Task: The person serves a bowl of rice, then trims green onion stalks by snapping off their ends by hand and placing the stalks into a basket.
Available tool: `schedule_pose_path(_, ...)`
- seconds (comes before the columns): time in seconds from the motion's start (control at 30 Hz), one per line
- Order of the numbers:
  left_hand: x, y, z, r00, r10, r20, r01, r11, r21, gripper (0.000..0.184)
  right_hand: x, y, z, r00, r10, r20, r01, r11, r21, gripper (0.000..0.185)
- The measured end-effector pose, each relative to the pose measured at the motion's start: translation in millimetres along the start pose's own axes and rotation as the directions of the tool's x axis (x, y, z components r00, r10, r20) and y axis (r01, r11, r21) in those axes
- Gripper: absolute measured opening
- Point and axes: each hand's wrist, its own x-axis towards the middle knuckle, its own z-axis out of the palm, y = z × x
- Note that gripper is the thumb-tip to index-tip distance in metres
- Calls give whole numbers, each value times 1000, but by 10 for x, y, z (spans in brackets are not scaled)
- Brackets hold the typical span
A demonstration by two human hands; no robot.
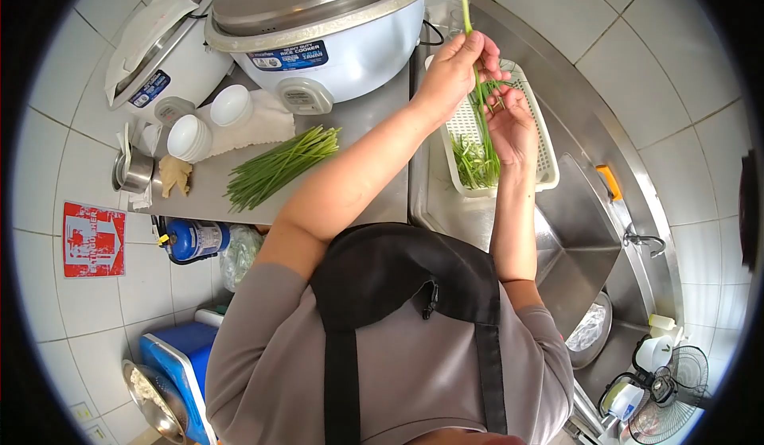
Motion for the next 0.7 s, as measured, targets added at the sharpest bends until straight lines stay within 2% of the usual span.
schedule_pose_path(0.03,8,14,4,1000,1,0,-1,1000,-2,30,0,10,-59,999,43,-20,-39,986,159,10)
schedule_pose_path(0.1,46,68,0,990,137,-32,-136,990,27,33,-24,-3,-151,1000,18,-4,-18,988,151,10)
schedule_pose_path(0.17,62,144,-29,990,138,-36,-136,990,44,32,-91,-41,-203,988,138,73,-121,972,-203,8)
schedule_pose_path(0.2,68,185,-41,988,153,-28,-151,987,52,31,-145,-22,-166,990,135,31,-120,948,-295,9)
schedule_pose_path(0.23,76,227,-50,986,168,-19,-167,984,59,31,-180,-28,-146,991,134,31,-119,948,-295,9)
schedule_pose_path(0.3,77,282,-74,982,186,-29,-183,980,83,30,-241,-45,-113,975,220,10,-172,787,-592,11)
schedule_pose_path(0.37,83,320,-109,979,203,-26,-201,977,69,30,-271,-15,-93,978,207,26,-148,776,-614,13)
schedule_pose_path(0.43,44,385,-91,979,203,-23,-201,978,59,30,-264,19,-169,992,109,62,-42,756,-653,12)
schedule_pose_path(0.47,5,415,-81,981,194,-17,-194,981,5,30,-240,31,-207,996,84,26,-64,896,-439,12)
schedule_pose_path(0.5,-44,459,-44,983,184,-10,-184,982,-51,30,-196,28,-282,996,84,22,-66,896,-438,12)
schedule_pose_path(0.53,-103,500,3,975,224,4,-223,973,-60,30,-132,13,-393,988,153,27,-145,969,-199,13)
schedule_pose_path(0.57,-153,571,21,976,218,3,-218,974,-61,30,-72,14,-521,975,217,47,-220,974,53,15)
schedule_pose_path(0.63,-262,776,15,950,297,98,-301,953,28,30,28,53,-687,978,210,12,-210,976,60,19)
schedule_pose_path(0.67,-353,893,18,959,277,66,-283,951,122,29,55,48,-695,965,237,-115,-255,949,-187,18)
schedule_pose_path(0.7,-476,1044,-21,983,181,25,-180,940,289,27,50,47,-713,942,231,-245,-317,854,-413,19)
